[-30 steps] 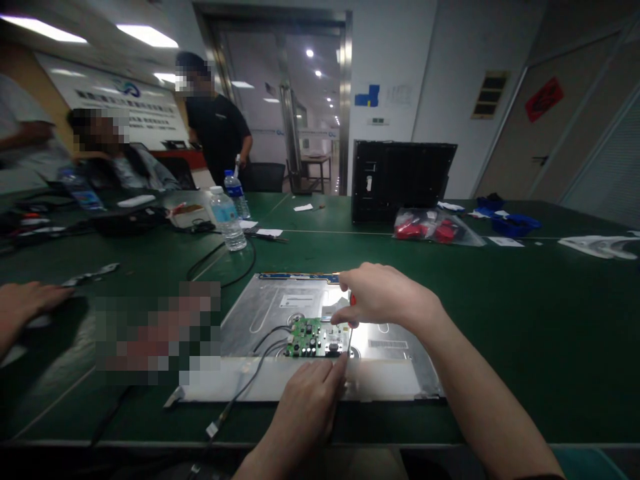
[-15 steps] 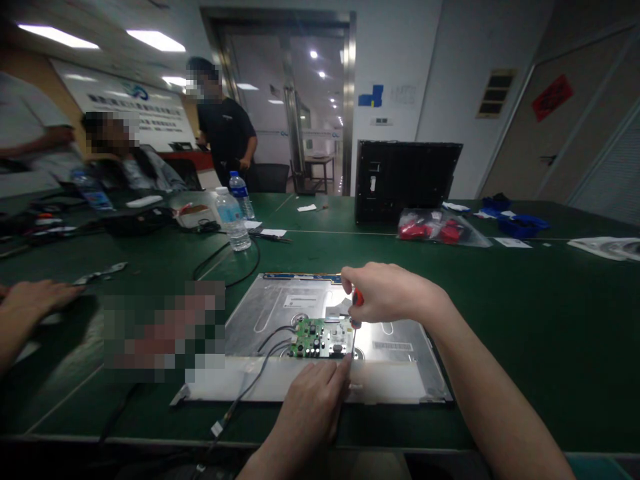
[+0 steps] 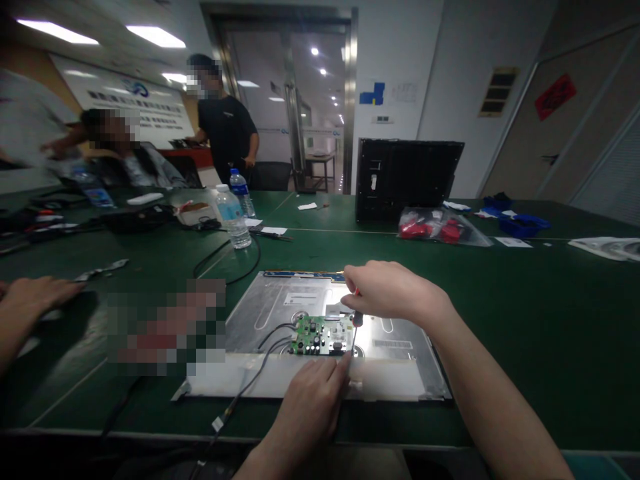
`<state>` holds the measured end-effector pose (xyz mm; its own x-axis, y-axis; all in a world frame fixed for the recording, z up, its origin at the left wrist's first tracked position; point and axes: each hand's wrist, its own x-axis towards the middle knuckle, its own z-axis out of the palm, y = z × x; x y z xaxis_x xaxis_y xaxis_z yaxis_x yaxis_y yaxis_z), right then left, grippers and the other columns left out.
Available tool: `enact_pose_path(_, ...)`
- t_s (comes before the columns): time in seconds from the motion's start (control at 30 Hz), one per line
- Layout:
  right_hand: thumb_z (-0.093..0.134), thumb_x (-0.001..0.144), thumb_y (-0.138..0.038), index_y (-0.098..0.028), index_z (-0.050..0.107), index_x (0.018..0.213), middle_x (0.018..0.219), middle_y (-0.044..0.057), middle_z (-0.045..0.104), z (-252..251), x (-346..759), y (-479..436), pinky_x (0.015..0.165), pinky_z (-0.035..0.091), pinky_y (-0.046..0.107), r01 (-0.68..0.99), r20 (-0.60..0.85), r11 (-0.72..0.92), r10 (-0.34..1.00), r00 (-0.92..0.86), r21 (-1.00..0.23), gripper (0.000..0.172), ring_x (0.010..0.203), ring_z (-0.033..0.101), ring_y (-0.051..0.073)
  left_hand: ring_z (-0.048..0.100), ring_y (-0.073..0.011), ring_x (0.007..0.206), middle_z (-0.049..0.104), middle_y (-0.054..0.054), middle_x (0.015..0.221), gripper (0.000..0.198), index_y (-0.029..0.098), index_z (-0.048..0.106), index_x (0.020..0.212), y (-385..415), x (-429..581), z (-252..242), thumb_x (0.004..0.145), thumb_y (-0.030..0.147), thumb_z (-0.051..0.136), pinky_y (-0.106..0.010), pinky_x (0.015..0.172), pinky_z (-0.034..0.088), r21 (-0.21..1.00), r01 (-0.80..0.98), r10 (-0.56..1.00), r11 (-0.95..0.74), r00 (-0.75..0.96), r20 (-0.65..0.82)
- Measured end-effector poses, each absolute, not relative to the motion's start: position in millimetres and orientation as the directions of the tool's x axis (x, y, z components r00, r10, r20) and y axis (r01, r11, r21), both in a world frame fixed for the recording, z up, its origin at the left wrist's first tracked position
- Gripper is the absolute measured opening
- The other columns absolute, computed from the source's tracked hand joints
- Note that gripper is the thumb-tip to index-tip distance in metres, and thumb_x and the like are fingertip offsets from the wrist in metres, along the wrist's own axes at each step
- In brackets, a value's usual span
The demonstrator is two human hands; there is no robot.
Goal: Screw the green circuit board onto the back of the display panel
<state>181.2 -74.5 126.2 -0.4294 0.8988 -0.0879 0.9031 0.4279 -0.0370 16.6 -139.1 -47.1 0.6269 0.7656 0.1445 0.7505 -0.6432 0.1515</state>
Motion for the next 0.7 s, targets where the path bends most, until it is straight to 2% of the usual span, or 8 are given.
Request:
enact_pose_path(0.07,0.061,0.082,-0.035,-0.022,0.061,0.101,0.080,0.004,0.068,126.5,184.2,-76.1,0.052,0.034,0.026,0.884,-0.089,0.461,0.880,-0.467,-0.081,0.024,0.064,0.059,0.018,0.061,-0.0271,0.087,0.065,-0.014,0.096,0.045,0.007,0.048,0.132,-138.8,16.4,-46.4,0.087,0.008,0.043,-0.043,0.077,0.052,0.156,0.749,0.765,-0.644,0.628,0.144)
enact_pose_path(0.17,0.067,0.076,-0.035,-0.024,0.059,0.110,0.089,0.004,0.068,127.1,187.7,-78.0,0.055,0.037,0.025,0.852,-0.114,0.503,0.847,-0.519,-0.144,0.037,0.070,0.062,0.019,0.062,-0.0274,0.087,0.066,-0.014,0.097,0.043,0.007,0.049,0.132,-138.7,16.3,-44.5,0.090,0.010,0.041,-0.043,0.076,0.053,0.163,0.754,0.772,-0.636,0.621,0.137)
enact_pose_path(0.27,0.069,0.073,-0.052,-0.023,0.061,0.114,0.092,0.007,0.069,128.8,185.9,-79.0,0.057,0.039,0.027,0.863,-0.153,0.488,0.850,-0.504,-0.129,0.051,0.077,0.064,0.023,0.063,-0.0273,0.088,0.067,-0.013,0.098,0.043,0.008,0.049,0.132,-138.9,17.1,-43.2,0.090,0.010,0.043,-0.043,0.078,0.053,0.158,0.758,0.775,-0.632,0.617,0.139)
enact_pose_path(0.33,0.065,0.072,-0.064,-0.021,0.064,0.111,0.086,0.007,0.071,130.3,181.9,-79.2,0.057,0.039,0.028,0.884,-0.168,0.455,0.868,-0.467,-0.103,0.058,0.079,0.065,0.026,0.063,-0.0264,0.088,0.067,-0.013,0.097,0.043,0.009,0.050,0.132,-139.0,17.7,-42.5,0.090,0.010,0.043,-0.042,0.079,0.053,0.145,0.761,0.775,-0.632,0.616,0.142)
enact_pose_path(0.43,0.057,0.080,-0.063,-0.021,0.068,0.102,0.076,0.004,0.071,131.6,176.0,-78.7,0.056,0.036,0.028,0.899,-0.178,0.428,0.881,-0.437,-0.092,0.048,0.075,0.066,0.024,0.063,-0.0257,0.087,0.067,-0.013,0.096,0.043,0.009,0.050,0.132,-138.9,17.9,-41.5,0.089,0.009,0.044,-0.041,0.078,0.054,0.129,0.756,0.766,-0.642,0.626,0.145)
enact_pose_path(0.53,0.052,0.087,-0.055,-0.022,0.068,0.096,0.081,0.004,0.072,130.7,175.0,-78.4,0.055,0.034,0.027,0.896,-0.145,0.439,0.884,-0.444,-0.067,0.038,0.072,0.064,0.021,0.063,-0.0263,0.085,0.067,-0.013,0.094,0.043,0.008,0.050,0.132,-138.3,17.4,-41.4,0.090,0.009,0.044,-0.042,0.075,0.054,0.118,0.752,0.760,-0.648,0.630,0.156)
enact_pose_path(0.63,0.059,0.085,-0.042,-0.022,0.063,0.106,0.084,0.005,0.071,129.3,178.9,-79.2,0.055,0.033,0.026,0.877,-0.120,0.478,0.869,-0.481,-0.052,0.029,0.074,0.063,0.020,0.064,-0.0266,0.084,0.067,-0.013,0.093,0.041,0.007,0.051,0.131,-137.6,17.0,-43.1,0.090,0.009,0.044,-0.042,0.073,0.054,0.104,0.747,0.752,-0.656,0.636,0.175)
enact_pose_path(0.7,0.063,0.081,-0.035,-0.022,0.059,0.113,0.087,0.005,0.070,129.1,181.4,-80.1,0.055,0.033,0.026,0.860,-0.110,0.507,0.853,-0.510,-0.056,0.035,0.075,0.063,0.021,0.064,-0.0264,0.082,0.067,-0.013,0.092,0.040,0.006,0.051,0.130,-137.5,17.0,-44.5,0.090,0.010,0.044,-0.042,0.073,0.055,0.098,0.743,0.746,-0.662,0.640,0.187)
